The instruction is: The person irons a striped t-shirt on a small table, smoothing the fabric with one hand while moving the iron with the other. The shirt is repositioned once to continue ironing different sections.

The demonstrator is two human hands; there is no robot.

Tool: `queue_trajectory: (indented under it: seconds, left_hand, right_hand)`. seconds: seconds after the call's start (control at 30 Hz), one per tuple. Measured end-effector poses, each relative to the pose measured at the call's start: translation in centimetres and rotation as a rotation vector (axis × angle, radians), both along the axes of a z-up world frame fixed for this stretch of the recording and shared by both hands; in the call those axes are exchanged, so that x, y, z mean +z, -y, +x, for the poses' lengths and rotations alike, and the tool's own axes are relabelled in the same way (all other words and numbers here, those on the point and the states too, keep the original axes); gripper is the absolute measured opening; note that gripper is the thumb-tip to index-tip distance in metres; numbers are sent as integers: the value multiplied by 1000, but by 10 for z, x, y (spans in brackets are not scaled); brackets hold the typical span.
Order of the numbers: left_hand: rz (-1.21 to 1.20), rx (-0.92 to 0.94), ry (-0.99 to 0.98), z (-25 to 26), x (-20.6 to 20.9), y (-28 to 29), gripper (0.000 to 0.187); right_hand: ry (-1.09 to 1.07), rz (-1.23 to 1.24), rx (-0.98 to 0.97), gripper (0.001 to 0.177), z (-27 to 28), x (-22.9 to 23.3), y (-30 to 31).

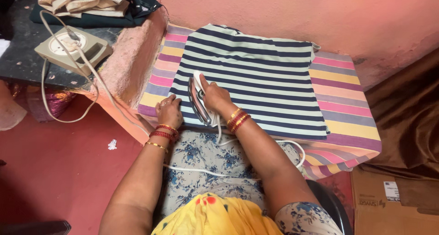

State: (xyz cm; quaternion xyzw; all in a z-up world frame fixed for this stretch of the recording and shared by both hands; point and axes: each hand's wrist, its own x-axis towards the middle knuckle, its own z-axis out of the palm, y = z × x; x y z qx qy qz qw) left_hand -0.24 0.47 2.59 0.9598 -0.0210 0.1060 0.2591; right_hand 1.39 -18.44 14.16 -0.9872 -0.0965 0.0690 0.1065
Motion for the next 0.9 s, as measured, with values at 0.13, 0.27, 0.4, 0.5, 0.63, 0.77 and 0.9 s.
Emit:
queue_trajectory:
  seconds: [0.13,0.27,0.4,0.5,0.63,0.77,0.9]
  left_hand:
    - [147,-76,88,7,-15,3,47]
    - [79,-314,95,12,-35,6,62]
    - [19,-392,-26,14,-36,-3,65]
    - [27,-412,-29,12,-31,-8,64]
    - [27,-399,-37,9,-26,-6,65]
    - [37,-393,-48,8,-22,-4,66]
    - [52,-393,-41,8,-22,-4,66]
  right_hand:
    - [-41,20,-111,82,35,-4,-3]
    - [21,15,-168,81,58,-9,3]
    - [21,22,-241,79,76,-9,20]
    - [-11,-10,-293,79,81,-8,41]
    - [-25,-51,-324,85,76,-7,72]
    - [-17,-79,-357,87,66,-1,98]
    - [-66,-99,-418,99,58,6,120]
